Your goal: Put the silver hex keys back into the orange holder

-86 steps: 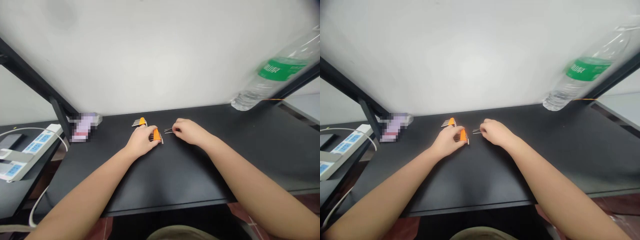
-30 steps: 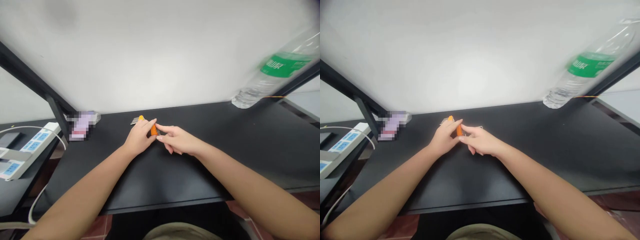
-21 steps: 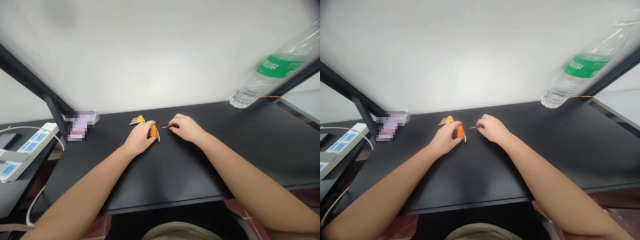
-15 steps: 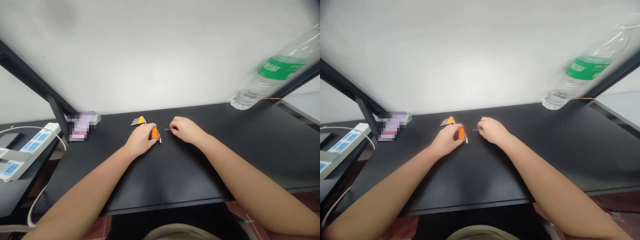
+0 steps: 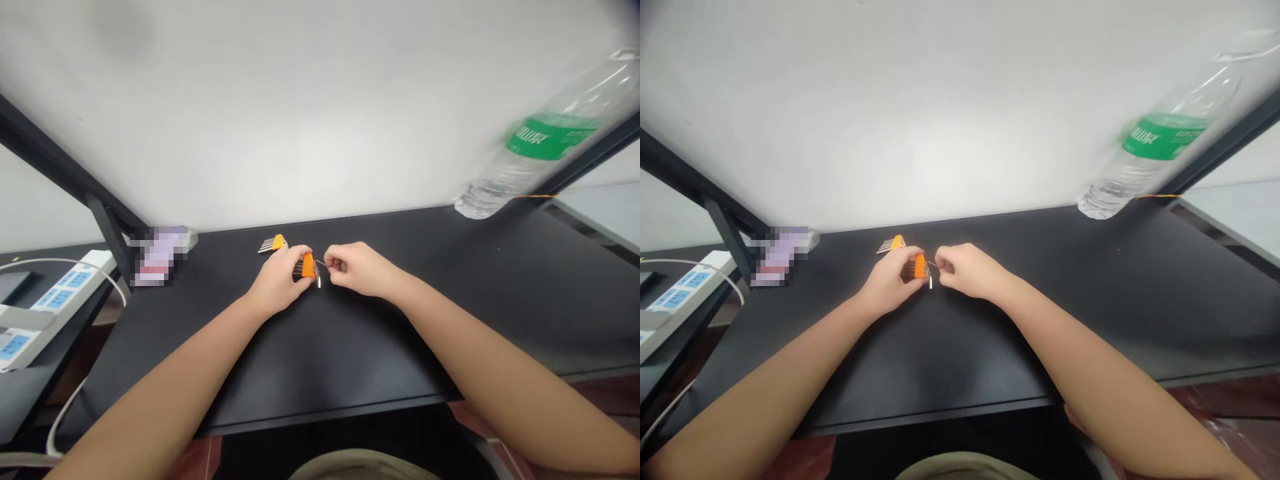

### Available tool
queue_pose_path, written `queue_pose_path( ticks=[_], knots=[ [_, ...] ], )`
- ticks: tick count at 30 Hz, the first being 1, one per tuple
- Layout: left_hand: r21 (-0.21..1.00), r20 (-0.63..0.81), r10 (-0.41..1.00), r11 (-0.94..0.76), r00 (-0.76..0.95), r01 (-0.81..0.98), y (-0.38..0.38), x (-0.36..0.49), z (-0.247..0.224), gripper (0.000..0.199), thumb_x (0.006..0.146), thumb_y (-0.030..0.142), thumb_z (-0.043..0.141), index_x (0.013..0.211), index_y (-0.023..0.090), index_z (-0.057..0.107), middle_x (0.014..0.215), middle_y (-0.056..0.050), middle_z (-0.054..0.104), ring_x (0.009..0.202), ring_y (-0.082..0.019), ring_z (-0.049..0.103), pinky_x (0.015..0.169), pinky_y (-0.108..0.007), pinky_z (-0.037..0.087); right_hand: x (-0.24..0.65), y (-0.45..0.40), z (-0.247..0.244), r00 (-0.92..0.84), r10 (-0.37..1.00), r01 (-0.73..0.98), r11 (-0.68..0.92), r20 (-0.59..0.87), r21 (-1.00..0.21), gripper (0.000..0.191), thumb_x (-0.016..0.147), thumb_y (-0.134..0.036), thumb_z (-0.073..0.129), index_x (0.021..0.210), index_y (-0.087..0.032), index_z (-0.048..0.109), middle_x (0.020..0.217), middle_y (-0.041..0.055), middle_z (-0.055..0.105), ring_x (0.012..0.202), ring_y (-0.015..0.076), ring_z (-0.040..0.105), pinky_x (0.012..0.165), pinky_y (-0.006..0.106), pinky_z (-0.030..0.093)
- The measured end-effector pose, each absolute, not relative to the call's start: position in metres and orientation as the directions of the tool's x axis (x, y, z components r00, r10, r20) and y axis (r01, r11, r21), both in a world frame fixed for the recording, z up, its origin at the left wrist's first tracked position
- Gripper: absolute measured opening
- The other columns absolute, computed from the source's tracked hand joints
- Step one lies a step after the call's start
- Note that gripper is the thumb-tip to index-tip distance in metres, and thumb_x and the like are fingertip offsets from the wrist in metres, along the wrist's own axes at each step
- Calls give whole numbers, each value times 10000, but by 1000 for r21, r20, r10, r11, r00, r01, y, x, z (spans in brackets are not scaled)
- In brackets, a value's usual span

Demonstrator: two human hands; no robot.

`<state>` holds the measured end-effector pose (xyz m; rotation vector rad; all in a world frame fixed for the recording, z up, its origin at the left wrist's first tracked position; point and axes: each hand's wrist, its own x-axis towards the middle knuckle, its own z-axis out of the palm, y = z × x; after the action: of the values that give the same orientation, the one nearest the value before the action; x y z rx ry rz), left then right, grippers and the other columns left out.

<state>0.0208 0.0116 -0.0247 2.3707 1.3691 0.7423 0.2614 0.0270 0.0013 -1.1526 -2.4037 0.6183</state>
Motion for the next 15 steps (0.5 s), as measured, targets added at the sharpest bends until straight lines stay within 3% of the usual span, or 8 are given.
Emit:
queue_pose_path(
  ticks=[8,15],
  knots=[
    [481,338,838,-545,428,687,10,20,-24,452,862,244,708,1297,238,587,1127,-62,684,1055,-242,664,949,-402,562,261,26,2,-505,853,492,408,130,-769,43,813,-215,612,842,-202,641,731,-26,644,632,115,548,633,248,418],
    [444,392,794,-605,464,661,11,17,-27,445,882,282,725,1307,230,601,1106,-64,702,1042,-234,681,951,-401,569,266,27,7,-481,876,380,183,-25,-907,125,879,-321,657,884,-202,695,692,-14,637,523,109,530,507,240,425]
  ],
)
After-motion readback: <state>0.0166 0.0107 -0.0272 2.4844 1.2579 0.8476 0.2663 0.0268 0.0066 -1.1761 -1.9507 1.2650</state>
